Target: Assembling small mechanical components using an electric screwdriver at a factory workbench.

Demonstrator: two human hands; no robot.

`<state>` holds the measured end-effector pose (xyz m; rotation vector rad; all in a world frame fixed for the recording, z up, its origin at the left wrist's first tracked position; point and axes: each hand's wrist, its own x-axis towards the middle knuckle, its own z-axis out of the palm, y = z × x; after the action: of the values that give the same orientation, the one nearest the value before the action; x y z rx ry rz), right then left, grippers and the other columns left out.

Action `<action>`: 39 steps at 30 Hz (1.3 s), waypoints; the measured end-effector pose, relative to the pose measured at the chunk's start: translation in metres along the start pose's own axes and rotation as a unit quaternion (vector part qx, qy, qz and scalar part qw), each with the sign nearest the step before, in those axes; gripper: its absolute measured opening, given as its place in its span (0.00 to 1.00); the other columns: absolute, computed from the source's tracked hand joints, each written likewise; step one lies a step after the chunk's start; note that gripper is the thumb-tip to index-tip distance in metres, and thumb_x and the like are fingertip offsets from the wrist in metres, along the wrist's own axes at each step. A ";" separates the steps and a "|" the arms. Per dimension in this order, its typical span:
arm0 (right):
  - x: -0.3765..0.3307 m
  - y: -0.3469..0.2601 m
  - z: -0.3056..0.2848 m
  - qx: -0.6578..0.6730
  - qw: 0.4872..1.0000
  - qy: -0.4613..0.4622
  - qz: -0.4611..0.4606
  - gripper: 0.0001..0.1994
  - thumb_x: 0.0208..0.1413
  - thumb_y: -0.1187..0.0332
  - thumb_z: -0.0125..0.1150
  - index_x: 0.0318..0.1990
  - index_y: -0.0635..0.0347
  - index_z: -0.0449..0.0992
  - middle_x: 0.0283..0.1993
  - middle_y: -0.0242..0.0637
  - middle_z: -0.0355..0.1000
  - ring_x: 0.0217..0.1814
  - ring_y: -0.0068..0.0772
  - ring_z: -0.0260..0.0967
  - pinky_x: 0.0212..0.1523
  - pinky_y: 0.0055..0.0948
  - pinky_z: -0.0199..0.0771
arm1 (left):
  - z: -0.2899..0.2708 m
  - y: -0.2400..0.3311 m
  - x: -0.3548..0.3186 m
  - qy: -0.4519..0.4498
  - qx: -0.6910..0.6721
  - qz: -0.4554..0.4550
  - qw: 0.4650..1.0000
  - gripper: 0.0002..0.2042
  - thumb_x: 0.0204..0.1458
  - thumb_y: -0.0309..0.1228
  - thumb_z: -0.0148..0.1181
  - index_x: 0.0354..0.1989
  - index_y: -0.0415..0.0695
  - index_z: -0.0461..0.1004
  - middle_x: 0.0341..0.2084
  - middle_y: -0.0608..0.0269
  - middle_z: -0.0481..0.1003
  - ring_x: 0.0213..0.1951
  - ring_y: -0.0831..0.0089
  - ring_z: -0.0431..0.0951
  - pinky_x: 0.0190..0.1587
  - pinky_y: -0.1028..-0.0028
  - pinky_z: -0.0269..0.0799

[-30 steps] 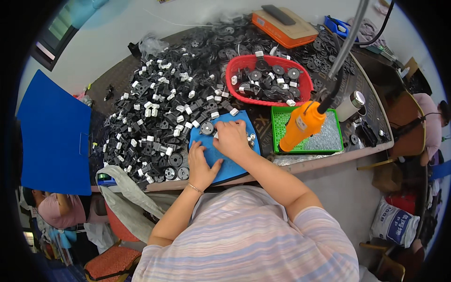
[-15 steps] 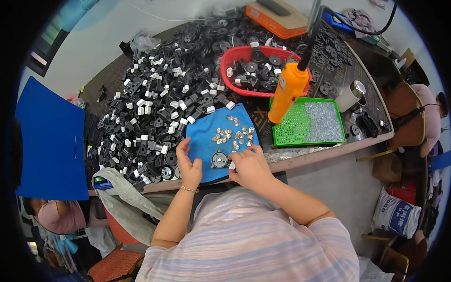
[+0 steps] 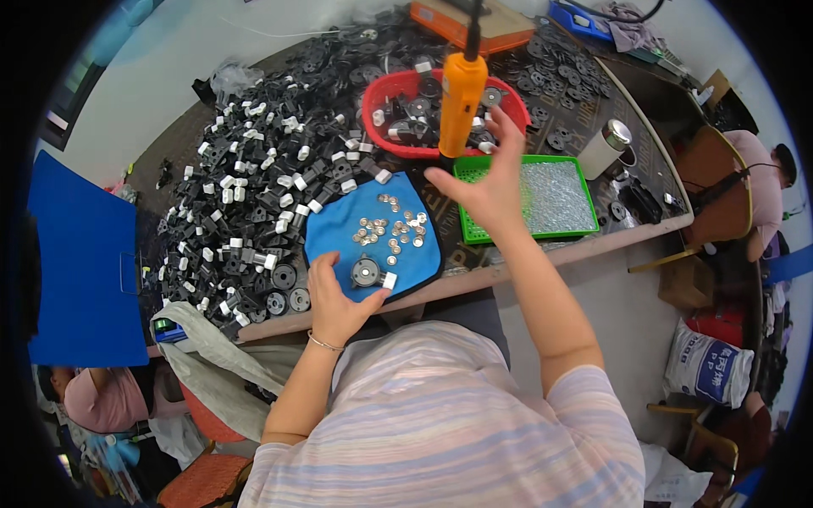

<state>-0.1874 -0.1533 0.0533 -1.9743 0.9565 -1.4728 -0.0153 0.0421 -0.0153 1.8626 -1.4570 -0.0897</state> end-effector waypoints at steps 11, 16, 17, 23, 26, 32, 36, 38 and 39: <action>0.026 0.005 0.000 0.300 0.953 -0.030 0.021 0.20 0.45 0.79 0.63 0.47 0.64 0.68 0.42 0.33 0.69 0.37 0.21 0.69 0.37 0.22 0.72 | 0.024 0.024 0.009 -0.018 0.158 -0.043 0.986 0.47 0.26 0.50 0.71 0.54 0.34 0.57 0.37 0.52 0.67 0.41 0.56 0.66 0.45 0.60 0.55; 0.017 -0.012 -0.027 0.294 0.954 -0.010 0.057 0.19 0.43 0.80 0.64 0.45 0.66 0.70 0.39 0.34 0.71 0.35 0.22 0.69 0.34 0.20 0.71 | 0.027 0.021 0.010 -0.023 0.135 -0.040 0.990 0.45 0.27 0.43 0.70 0.56 0.36 0.56 0.38 0.54 0.67 0.43 0.57 0.66 0.47 0.59 0.53; 0.013 -0.013 -0.029 0.304 0.951 -0.004 0.061 0.15 0.43 0.78 0.64 0.42 0.66 0.72 0.35 0.35 0.72 0.32 0.22 0.69 0.32 0.20 0.70 | 0.027 0.019 0.011 -0.026 0.117 -0.032 0.992 0.46 0.27 0.40 0.70 0.58 0.37 0.54 0.38 0.55 0.67 0.43 0.58 0.66 0.48 0.59 0.53; -0.010 0.002 -0.035 0.258 0.964 0.027 0.052 0.12 0.45 0.79 0.62 0.39 0.67 0.71 0.30 0.35 0.72 0.27 0.20 0.68 0.28 0.20 0.70 | 0.023 0.018 0.028 -0.100 0.013 0.029 0.995 0.51 0.24 0.33 0.72 0.62 0.40 0.49 0.40 0.57 0.68 0.45 0.60 0.67 0.50 0.60 0.54; -0.014 0.006 -0.034 0.244 0.968 0.043 0.038 0.11 0.45 0.79 0.62 0.38 0.66 0.70 0.30 0.34 0.71 0.27 0.20 0.68 0.28 0.19 0.70 | 0.023 0.014 0.031 -0.137 -0.002 0.025 0.990 0.52 0.23 0.33 0.73 0.62 0.40 0.49 0.42 0.56 0.69 0.46 0.61 0.68 0.51 0.61 0.54; -0.014 0.012 -0.030 0.228 0.972 0.045 0.035 0.10 0.46 0.79 0.62 0.37 0.65 0.70 0.29 0.33 0.70 0.26 0.20 0.68 0.28 0.19 0.70 | 0.021 0.008 0.025 -0.126 -0.042 0.016 0.991 0.52 0.23 0.33 0.74 0.62 0.40 0.50 0.43 0.57 0.70 0.46 0.62 0.69 0.51 0.61 0.54; -0.014 0.011 -0.030 0.231 0.971 0.050 0.043 0.10 0.46 0.80 0.61 0.36 0.66 0.70 0.28 0.32 0.70 0.25 0.19 0.67 0.27 0.18 0.69 | 0.013 0.008 0.024 -0.112 -0.008 0.014 0.994 0.51 0.23 0.33 0.74 0.62 0.40 0.51 0.42 0.58 0.70 0.46 0.62 0.69 0.51 0.62 0.53; -0.014 0.011 -0.030 0.233 0.970 0.047 0.042 0.10 0.46 0.80 0.61 0.37 0.66 0.70 0.28 0.32 0.70 0.25 0.19 0.67 0.26 0.18 0.69 | 0.008 0.007 0.024 -0.108 0.004 0.012 0.994 0.51 0.23 0.33 0.74 0.62 0.40 0.51 0.41 0.58 0.70 0.46 0.62 0.69 0.51 0.62 0.53; -0.014 0.011 -0.030 0.235 0.970 0.044 0.041 0.10 0.46 0.80 0.61 0.37 0.66 0.70 0.28 0.32 0.70 0.25 0.19 0.67 0.26 0.18 0.69 | 0.007 0.007 0.024 -0.104 0.018 0.011 0.994 0.51 0.24 0.33 0.74 0.62 0.40 0.51 0.41 0.58 0.70 0.46 0.62 0.69 0.51 0.62 0.53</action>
<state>-0.2212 -0.1487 0.0454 -1.5221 0.6379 -1.5781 -0.0157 0.0178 -0.0073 1.9107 -1.6292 -0.2563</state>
